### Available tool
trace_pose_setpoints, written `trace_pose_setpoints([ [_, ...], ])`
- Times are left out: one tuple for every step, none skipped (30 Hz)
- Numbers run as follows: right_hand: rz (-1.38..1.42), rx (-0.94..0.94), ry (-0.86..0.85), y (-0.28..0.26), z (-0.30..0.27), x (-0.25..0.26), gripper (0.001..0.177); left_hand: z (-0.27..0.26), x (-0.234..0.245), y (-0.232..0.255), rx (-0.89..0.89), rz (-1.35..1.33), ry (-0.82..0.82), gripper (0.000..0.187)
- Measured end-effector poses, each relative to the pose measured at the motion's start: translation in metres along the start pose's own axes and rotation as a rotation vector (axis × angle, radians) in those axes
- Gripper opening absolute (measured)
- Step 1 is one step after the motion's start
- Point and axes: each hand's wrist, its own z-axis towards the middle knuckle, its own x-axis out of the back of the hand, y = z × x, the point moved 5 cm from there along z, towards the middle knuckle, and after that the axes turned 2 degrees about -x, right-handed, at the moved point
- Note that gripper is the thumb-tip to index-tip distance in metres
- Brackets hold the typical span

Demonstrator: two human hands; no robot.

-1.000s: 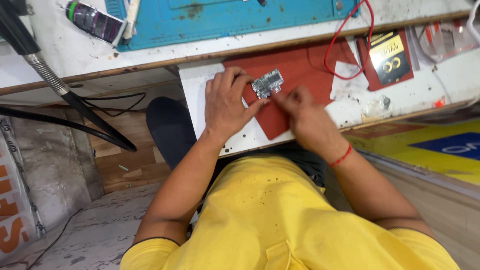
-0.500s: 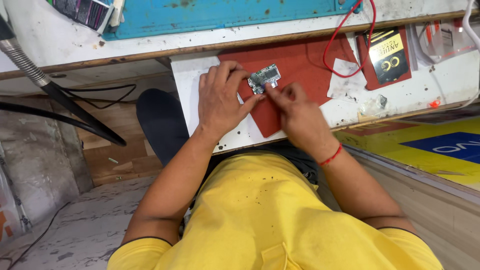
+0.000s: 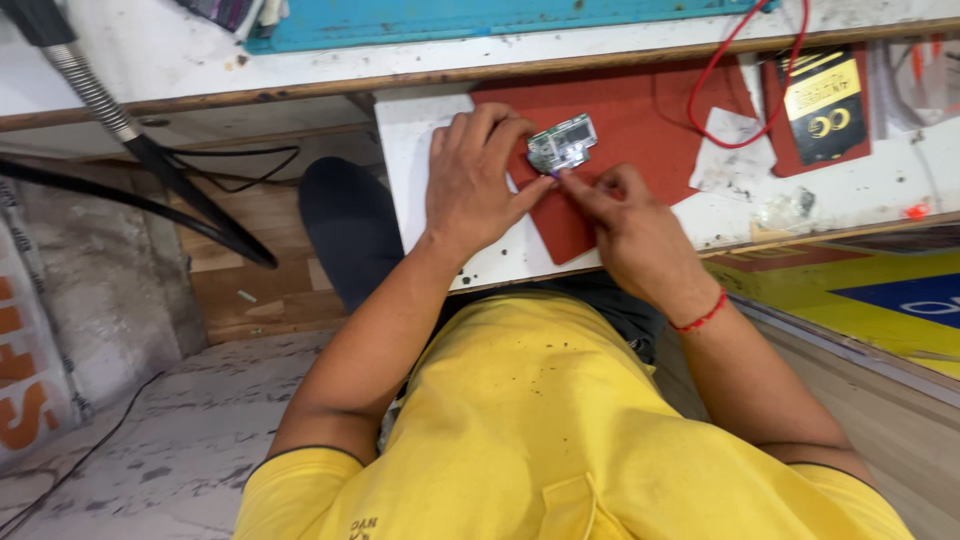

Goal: The person cleans a small circuit board with a brush and then uses a hot air gun to heat specific components on the board. The task involves precise manipulation of the tool and the board on a workbench.

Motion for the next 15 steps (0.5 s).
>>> trace_pose_setpoints([
  [-0.025, -0.054, 0.043, 0.004, 0.004, 0.002, 0.058, -0.001, 0.001, 0.000, -0.005, -0.004, -0.002, 0.060],
  [-0.062, -0.118, 0.091, 0.008, 0.010, 0.010, 0.057, 0.000, 0.000, -0.002, -0.001, -0.007, -0.014, 0.060],
  [-0.099, -0.181, 0.140, 0.013, 0.011, 0.015, 0.056, 0.001, 0.000, -0.003, 0.003, -0.009, -0.026, 0.060],
  [-0.083, -0.128, 0.099, 0.010, 0.010, 0.011, 0.058, -0.001, -0.002, -0.003, 0.018, -0.013, -0.036, 0.060],
  [-0.067, -0.074, 0.058, 0.004, 0.010, 0.007, 0.060, -0.001, -0.003, -0.001, 0.015, -0.009, -0.024, 0.060],
  [-0.041, -0.023, 0.026, -0.002, 0.009, 0.002, 0.061, -0.001, -0.002, -0.001, 0.005, 0.004, -0.020, 0.060],
  [-0.049, -0.040, 0.044, -0.001, 0.009, 0.003, 0.061, -0.001, 0.000, -0.001, -0.005, 0.016, -0.016, 0.060],
  [-0.060, -0.063, 0.064, 0.001, 0.010, 0.006, 0.060, -0.001, 0.000, -0.001, 0.001, 0.008, -0.021, 0.060],
  [-0.071, -0.085, 0.085, 0.002, 0.011, 0.008, 0.059, 0.000, 0.000, -0.002, 0.008, -0.001, -0.026, 0.061],
  [-0.078, -0.077, 0.093, 0.000, 0.012, 0.010, 0.059, -0.001, -0.001, -0.001, 0.025, -0.014, -0.022, 0.061],
  [-0.085, -0.068, 0.100, -0.003, 0.013, 0.012, 0.059, -0.002, -0.002, 0.001, 0.018, -0.011, -0.017, 0.060],
  [-0.087, -0.050, 0.110, -0.005, 0.015, 0.012, 0.059, -0.002, -0.001, 0.001, 0.013, 0.001, -0.008, 0.059],
  [-0.085, -0.043, 0.087, -0.005, 0.014, 0.010, 0.058, -0.002, 0.000, 0.001, 0.008, 0.014, 0.001, 0.058],
  [-0.082, -0.044, 0.070, -0.003, 0.010, 0.007, 0.057, -0.001, 0.001, 0.000, 0.007, 0.005, 0.004, 0.058],
  [-0.078, -0.045, 0.052, -0.003, 0.008, 0.005, 0.057, -0.001, 0.002, 0.000, 0.007, -0.003, 0.008, 0.057],
])
